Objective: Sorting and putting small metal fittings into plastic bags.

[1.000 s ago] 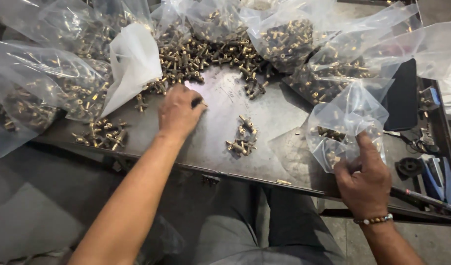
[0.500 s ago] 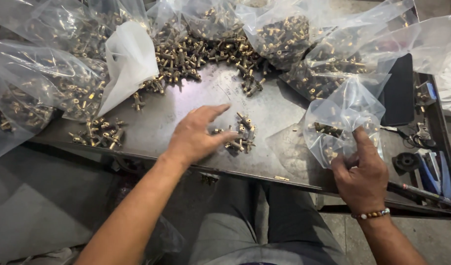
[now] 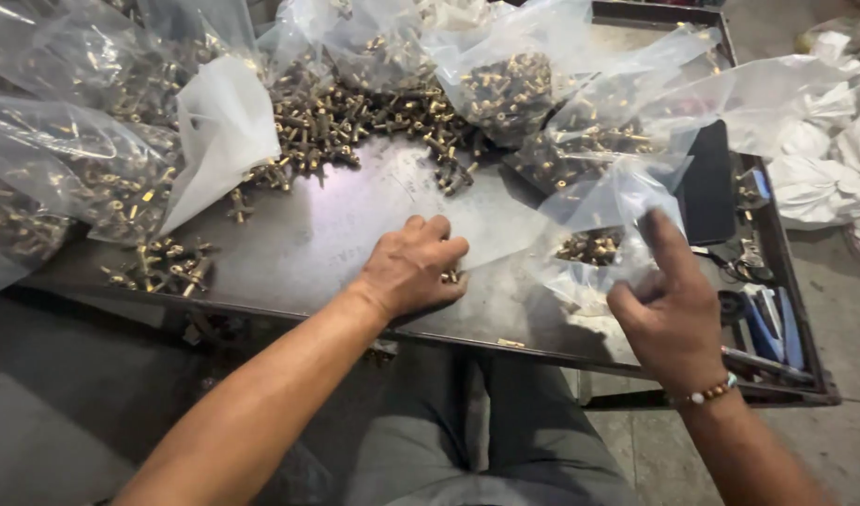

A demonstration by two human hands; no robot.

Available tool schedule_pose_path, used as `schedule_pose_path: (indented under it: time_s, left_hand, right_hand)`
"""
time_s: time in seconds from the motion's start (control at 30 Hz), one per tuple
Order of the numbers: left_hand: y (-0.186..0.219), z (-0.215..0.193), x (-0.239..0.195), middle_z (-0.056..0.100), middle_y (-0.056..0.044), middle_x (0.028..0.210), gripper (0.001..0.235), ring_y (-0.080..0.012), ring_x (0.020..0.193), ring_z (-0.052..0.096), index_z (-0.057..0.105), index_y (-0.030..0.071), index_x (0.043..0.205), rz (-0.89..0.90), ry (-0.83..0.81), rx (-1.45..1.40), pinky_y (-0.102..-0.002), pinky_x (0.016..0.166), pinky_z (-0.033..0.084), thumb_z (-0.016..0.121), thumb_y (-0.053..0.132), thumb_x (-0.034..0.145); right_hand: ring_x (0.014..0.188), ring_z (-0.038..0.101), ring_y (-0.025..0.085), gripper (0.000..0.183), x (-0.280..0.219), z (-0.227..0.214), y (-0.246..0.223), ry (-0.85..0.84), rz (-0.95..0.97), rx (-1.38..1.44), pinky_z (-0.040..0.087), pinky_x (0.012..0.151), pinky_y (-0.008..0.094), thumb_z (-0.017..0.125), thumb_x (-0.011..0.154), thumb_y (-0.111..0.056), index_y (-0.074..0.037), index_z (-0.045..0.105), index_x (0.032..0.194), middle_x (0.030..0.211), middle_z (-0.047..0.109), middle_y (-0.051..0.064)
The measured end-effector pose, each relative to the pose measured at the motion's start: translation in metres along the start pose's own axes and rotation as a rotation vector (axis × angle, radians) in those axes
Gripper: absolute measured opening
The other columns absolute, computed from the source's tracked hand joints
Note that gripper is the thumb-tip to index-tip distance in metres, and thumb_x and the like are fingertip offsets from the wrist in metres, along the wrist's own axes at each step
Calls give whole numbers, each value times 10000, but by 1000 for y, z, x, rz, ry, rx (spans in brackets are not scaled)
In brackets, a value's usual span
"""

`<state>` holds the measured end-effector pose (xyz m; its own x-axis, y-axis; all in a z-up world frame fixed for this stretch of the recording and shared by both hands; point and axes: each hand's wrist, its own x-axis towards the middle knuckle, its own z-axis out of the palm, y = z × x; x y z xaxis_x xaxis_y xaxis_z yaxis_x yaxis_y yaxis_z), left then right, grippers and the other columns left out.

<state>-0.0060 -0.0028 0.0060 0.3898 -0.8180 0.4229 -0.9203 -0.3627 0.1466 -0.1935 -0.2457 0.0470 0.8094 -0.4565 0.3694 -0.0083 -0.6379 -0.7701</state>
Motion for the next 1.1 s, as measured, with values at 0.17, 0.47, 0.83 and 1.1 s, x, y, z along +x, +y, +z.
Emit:
schedule_pose_path:
  time_s: [0.17,0.47,0.83,1.1]
  left_hand:
    - [5,-3,-2,616,-101,960,273,-327,852,671,699,159,901,-146,33,-44,-450,676,573,792,364,749]
    - [-3,1,-2,622,-131,1020,279,-334,855,696,749,168,963,-336,-64,-107,-450,772,575,779,322,732]
    - [-38,18,-17,695,-89,748,256,-190,609,577,787,54,926,-998,223,-1108,-366,544,440,754,274,799]
    - [18,-5,-7,629,-108,995,409,-317,878,681,756,160,928,-585,42,-124,-453,763,569,855,446,653]
  right_hand:
    - [617,511,10,809,12,-3,-9,-37,40,35,457,545,205,661,787,5,4,410,1555,1487,612,138]
    - [612,508,10,851,13,-5,-11,-76,83,93,460,544,200,647,773,15,-6,362,1575,1490,594,142]
    - [604,471,4,854,18,-4,-5,-112,102,115,443,536,191,660,772,6,-12,363,1573,1494,598,123]
    - [600,461,11,850,17,2,1,-106,87,123,451,554,198,651,765,18,-17,375,1568,1499,590,123]
